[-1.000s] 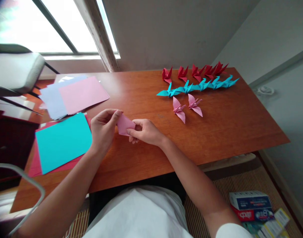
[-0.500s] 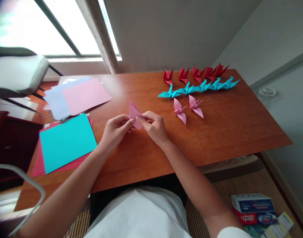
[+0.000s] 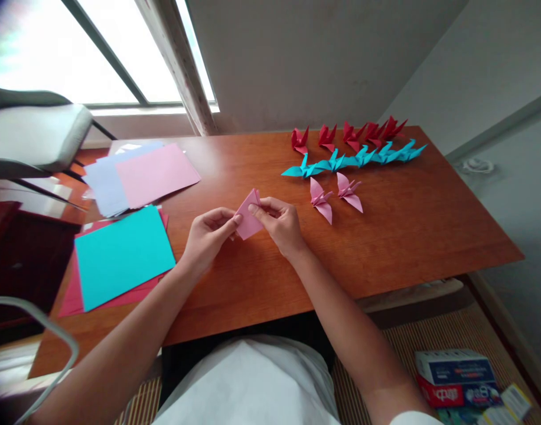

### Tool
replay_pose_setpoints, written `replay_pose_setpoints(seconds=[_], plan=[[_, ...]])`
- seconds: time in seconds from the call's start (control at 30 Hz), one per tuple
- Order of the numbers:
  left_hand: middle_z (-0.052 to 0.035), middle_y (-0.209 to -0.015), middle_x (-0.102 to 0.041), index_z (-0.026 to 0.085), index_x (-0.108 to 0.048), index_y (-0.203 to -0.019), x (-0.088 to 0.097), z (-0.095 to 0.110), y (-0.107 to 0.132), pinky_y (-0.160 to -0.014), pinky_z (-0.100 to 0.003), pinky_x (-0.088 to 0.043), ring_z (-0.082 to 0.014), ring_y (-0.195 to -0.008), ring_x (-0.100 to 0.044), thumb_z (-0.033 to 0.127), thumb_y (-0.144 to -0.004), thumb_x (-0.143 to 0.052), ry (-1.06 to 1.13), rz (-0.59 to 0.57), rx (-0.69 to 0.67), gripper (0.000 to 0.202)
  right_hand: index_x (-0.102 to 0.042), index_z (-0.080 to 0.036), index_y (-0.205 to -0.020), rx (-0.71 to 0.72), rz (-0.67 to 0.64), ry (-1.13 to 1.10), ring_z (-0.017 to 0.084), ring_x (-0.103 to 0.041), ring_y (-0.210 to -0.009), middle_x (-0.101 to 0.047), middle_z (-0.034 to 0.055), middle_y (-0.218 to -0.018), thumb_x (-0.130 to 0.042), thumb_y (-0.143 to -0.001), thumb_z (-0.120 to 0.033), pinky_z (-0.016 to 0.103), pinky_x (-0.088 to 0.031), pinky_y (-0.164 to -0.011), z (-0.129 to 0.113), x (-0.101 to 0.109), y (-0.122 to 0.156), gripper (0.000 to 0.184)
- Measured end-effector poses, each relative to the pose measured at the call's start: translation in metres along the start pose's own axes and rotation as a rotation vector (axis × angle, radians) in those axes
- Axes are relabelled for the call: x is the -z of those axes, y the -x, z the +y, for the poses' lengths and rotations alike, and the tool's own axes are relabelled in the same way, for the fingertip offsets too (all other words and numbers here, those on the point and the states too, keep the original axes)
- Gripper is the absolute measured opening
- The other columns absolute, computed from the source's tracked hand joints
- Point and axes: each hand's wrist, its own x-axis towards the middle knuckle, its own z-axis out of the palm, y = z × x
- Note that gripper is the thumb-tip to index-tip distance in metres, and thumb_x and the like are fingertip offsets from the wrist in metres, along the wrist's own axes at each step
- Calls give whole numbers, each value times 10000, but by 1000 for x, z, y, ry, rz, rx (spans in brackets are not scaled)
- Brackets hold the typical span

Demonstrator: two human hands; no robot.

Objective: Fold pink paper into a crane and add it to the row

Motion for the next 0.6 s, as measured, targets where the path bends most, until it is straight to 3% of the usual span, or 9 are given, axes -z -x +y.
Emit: replay_pose_setpoints(seconds=[0.17, 0.4, 0.6], plan=[[-28, -674, -704, 156, -742, -758, -4, -3, 1, -534, -220, -450, -127, -580, -592, 531, -810, -769, -20, -115, 1, 379, -734, -224, -803, 19, 3, 27, 152, -607, -745, -687, -9, -785, -758, -802, -427, 282, -507, -691, -1, -5, 1, 203], [-21, -641, -707, 161, -746, -756, -4, -6, -1, -520, -232, -471, -142, -555, -610, 456, -792, -763, -75, -72, 5, 298, -715, -219, -824, 9, -29, 51, 149, -604, -724, -682, -8, -774, -770, -796, -451, 276, -498, -670, -1, -6, 0, 240], [-34, -703, -738, 158, -746, -818, -7, -5, 0, -548, -232, -489, -145, -591, -633, 428, -791, -774, -47, -139, 37, 272, -668, -213, -715, 31, 55, 82, 130, -530, -661, -571, -28, -684, -770, -804, -468, 270, -454, -628, -2, 0, -1, 289]])
